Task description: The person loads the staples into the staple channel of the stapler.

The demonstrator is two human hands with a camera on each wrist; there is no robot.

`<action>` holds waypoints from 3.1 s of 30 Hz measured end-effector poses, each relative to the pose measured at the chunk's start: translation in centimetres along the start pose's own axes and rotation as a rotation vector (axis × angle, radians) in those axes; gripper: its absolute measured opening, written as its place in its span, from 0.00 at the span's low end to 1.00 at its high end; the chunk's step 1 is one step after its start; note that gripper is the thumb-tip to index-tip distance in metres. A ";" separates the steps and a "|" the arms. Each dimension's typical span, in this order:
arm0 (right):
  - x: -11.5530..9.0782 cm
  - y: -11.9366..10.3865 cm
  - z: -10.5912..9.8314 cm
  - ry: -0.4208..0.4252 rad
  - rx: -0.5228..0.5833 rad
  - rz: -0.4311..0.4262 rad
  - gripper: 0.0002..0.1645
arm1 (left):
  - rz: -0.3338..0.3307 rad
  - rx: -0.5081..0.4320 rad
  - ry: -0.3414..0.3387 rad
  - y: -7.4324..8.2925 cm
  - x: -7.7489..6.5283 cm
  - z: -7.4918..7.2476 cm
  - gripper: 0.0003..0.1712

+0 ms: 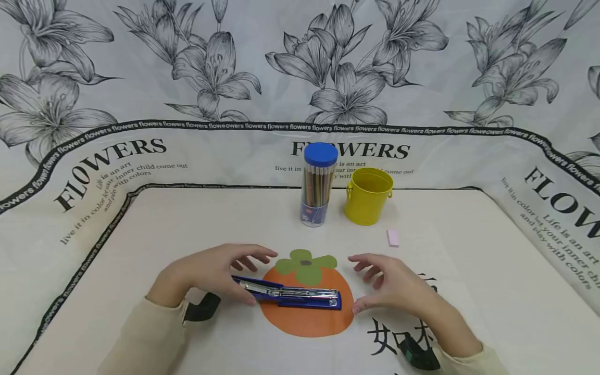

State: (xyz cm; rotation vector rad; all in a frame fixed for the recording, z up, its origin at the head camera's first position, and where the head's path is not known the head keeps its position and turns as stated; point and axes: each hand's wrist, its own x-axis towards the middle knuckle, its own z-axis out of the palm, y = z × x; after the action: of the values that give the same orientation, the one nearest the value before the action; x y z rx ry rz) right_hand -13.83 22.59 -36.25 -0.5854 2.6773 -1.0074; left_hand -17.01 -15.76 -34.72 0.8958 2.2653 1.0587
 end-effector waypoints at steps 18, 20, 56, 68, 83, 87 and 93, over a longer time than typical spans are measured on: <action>0.1 1.4 0.8 -0.126 0.123 0.016 0.28 | -0.009 -0.145 -0.173 -3.2 -0.2 -0.4 0.40; 0.1 1.5 0.7 -0.126 0.113 0.011 0.26 | -0.003 -0.149 -0.178 -3.3 -0.3 -0.5 0.39; -0.2 2.0 0.4 -0.079 0.035 -0.088 0.08 | -0.026 -0.096 -0.164 -3.1 -0.1 -0.6 0.30; -0.2 1.7 0.6 -0.040 0.092 -0.089 0.09 | -0.012 -0.098 -0.170 -2.9 -0.2 -0.6 0.30; -0.2 0.4 0.9 0.006 0.138 -0.056 0.11 | -0.028 -0.090 -0.163 -3.1 -0.1 -0.5 0.30; -0.3 0.0 1.2 0.027 0.163 -0.075 0.11 | -0.019 -0.083 -0.166 -3.0 -0.1 -0.5 0.30; -0.2 -0.6 2.0 0.069 0.167 -0.088 0.10 | -0.017 -0.087 -0.167 -2.9 -0.1 -0.6 0.30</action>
State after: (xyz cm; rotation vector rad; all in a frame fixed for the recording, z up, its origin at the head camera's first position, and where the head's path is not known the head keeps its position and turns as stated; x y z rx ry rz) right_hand -12.80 21.05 -37.31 -0.6506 2.6113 -1.2818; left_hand -18.31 -17.52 -36.66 0.8927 2.0707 1.0275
